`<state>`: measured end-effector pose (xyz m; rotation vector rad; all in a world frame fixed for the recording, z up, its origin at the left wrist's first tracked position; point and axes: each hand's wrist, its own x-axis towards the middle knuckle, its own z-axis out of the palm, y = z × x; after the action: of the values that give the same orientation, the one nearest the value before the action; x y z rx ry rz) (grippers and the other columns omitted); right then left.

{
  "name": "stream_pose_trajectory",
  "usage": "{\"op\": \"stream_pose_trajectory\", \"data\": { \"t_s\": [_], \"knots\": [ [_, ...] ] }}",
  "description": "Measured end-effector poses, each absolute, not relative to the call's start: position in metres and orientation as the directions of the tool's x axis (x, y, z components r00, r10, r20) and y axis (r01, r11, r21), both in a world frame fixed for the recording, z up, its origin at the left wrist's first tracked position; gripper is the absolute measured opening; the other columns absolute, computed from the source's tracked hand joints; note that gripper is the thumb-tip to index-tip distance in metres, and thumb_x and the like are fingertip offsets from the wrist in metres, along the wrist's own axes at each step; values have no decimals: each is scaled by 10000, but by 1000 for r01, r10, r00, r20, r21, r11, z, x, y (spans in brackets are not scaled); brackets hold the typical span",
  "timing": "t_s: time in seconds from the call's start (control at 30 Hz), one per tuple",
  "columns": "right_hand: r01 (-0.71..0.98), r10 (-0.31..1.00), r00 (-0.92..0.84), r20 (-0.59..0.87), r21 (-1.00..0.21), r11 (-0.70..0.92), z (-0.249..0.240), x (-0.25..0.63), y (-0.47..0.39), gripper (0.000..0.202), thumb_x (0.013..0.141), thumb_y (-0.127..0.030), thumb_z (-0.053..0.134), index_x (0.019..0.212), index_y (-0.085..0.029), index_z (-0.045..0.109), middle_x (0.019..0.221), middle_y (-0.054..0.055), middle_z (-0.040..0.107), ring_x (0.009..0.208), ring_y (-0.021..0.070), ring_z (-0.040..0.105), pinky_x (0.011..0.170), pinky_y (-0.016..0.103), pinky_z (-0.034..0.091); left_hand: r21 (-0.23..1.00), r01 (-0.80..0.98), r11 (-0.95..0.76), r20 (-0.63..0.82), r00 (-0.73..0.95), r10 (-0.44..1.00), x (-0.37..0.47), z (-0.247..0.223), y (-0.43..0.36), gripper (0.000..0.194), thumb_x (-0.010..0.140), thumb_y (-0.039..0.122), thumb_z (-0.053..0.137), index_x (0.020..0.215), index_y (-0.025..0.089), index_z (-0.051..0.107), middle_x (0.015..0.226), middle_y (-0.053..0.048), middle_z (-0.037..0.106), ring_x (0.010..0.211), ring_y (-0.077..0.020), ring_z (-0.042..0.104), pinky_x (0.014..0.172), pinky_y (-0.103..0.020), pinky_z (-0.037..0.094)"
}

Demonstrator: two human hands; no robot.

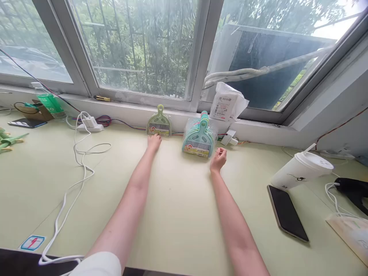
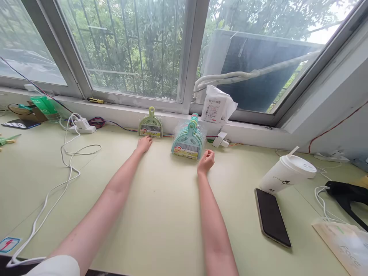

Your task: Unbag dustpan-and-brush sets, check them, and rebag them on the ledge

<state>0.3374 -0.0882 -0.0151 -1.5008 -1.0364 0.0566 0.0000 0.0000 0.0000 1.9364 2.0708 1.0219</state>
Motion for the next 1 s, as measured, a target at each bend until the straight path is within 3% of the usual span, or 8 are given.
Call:
{"op": "stream_pose_trajectory", "data": {
  "t_s": [0.1, 0.33, 0.53, 0.67, 0.8, 0.87, 0.93, 1.0],
  "knots": [
    [515, 621, 614, 488, -843, 154, -16, 338, -84, 367, 950, -418, 269, 1020, -188, 547, 1052, 132, 674, 905, 232, 628, 860, 363, 453, 511, 858, -56, 343, -144, 928, -10, 1, -11, 232, 859, 199, 511, 940, 212, 728, 1330, -152, 598, 1233, -333, 553, 1158, -572, 282],
    [459, 617, 652, 441, -877, 142, -3, 335, -99, 331, 937, -306, 261, 1003, -173, 556, 1077, 145, 674, 959, 220, 611, 901, 348, 444, 358, 927, -112, 319, -9, 948, -8, 8, -93, 248, 861, 216, 470, 887, 211, 716, 1176, -168, 646, 1201, -341, 553, 1099, -543, 364],
    [541, 645, 588, 488, -830, 135, 4, 325, -142, 365, 979, -291, 257, 1032, -156, 592, 1091, 129, 668, 942, 202, 596, 942, 341, 410, 124, 963, -241, 94, 230, 969, -4, 20, -202, 238, 822, 202, 468, 844, 249, 700, 986, -138, 666, 972, -319, 641, 916, -473, 492],
    [631, 849, 318, 423, -762, 143, 1, 303, -185, 404, 1004, -375, 307, 1127, -168, 631, 1156, 120, 671, 1028, 207, 583, 974, 343, 406, 231, 890, -392, 23, 398, 917, 24, 31, -268, 308, 892, 335, 408, 911, 278, 710, 1077, -117, 659, 950, -290, 650, 934, -449, 489],
    [687, 974, -156, 165, -690, 227, 0, 291, -217, 339, 942, -467, 509, 1136, -266, 700, 1263, 84, 660, 1212, 234, 521, 1072, 399, 360, 456, 714, -531, -55, 618, 785, 37, 45, -282, 410, 906, 545, 436, 1074, 271, 690, 1280, -85, 615, 1205, -291, 559, 1145, -493, 326],
    [646, 969, -219, 117, -726, 234, 1, 291, -224, 293, 891, -456, 598, 1103, -298, 725, 1256, 58, 678, 1213, 236, 540, 1111, 426, 325, 507, 741, -440, 5, 508, 861, 31, 44, -269, 488, 890, 573, 455, 1219, 255, 627, 1384, -111, 552, 1319, -313, 472, 1177, -515, 270],
    [554, 978, -159, 135, -808, 202, 1, 292, -224, 254, 849, -425, 653, 1052, -305, 747, 1192, 41, 716, 1160, 235, 590, 1107, 419, 339, 470, 865, -175, 106, 142, 984, 22, 36, -251, 579, 866, 572, 495, 1318, 214, 554, 1475, -172, 451, 1400, -372, 368, 1179, -598, 198],
    [467, 986, -63, 157, -868, 168, 1, 291, -219, 236, 840, -403, 654, 1022, -295, 759, 1123, 39, 746, 1090, 234, 637, 1061, 393, 395, 471, 881, 43, 101, -103, 990, 16, 25, -234, 669, 818, 581, 575, 1340, 166, 527, 1533, -229, 347, 1460, -422, 248, 1176, -640, 139]
  ]
}}
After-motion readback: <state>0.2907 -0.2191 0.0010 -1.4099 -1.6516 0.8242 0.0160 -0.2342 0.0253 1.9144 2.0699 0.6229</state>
